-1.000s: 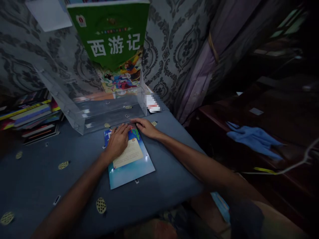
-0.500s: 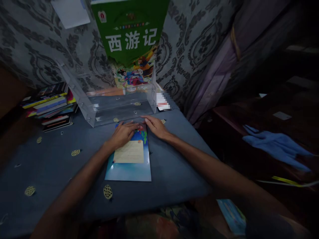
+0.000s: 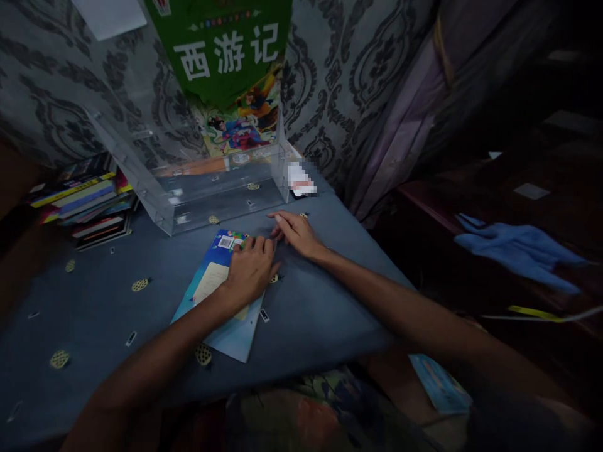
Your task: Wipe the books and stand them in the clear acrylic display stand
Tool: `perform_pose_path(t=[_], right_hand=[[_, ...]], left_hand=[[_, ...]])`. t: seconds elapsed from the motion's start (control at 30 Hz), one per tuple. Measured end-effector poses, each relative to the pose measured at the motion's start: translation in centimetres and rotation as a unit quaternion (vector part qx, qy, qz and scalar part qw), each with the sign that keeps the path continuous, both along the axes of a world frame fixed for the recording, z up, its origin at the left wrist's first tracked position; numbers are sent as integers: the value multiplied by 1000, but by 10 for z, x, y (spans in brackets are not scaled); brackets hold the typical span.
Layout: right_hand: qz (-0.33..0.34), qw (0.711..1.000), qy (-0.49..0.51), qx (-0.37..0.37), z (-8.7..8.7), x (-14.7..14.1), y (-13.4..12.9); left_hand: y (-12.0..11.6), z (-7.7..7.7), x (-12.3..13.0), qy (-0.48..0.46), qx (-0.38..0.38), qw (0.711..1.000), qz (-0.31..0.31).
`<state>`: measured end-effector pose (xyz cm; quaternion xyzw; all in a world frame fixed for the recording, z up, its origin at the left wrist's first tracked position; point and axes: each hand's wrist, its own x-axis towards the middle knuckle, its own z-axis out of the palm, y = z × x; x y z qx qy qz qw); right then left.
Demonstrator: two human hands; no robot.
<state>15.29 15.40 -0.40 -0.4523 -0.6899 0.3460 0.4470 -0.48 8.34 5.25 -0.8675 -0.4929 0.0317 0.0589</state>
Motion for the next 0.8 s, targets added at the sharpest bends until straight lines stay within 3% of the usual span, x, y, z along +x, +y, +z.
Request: perform_pose_path(t=[0.17,0.33,0.53,0.8], right_hand=[[8,999,37,-19,-2,2,4],[20,999,31,7,0,2,2],[-2,999,-8,50,8,2,-4],[26,991,-112,74,16,2,-14]], left_hand=[[5,3,2,10,-15,1000,16],[8,6,3,10,-31,999,17],[10,5,-1,-9,-24,1000,10],[6,-2,1,-10,-3,1000,1]])
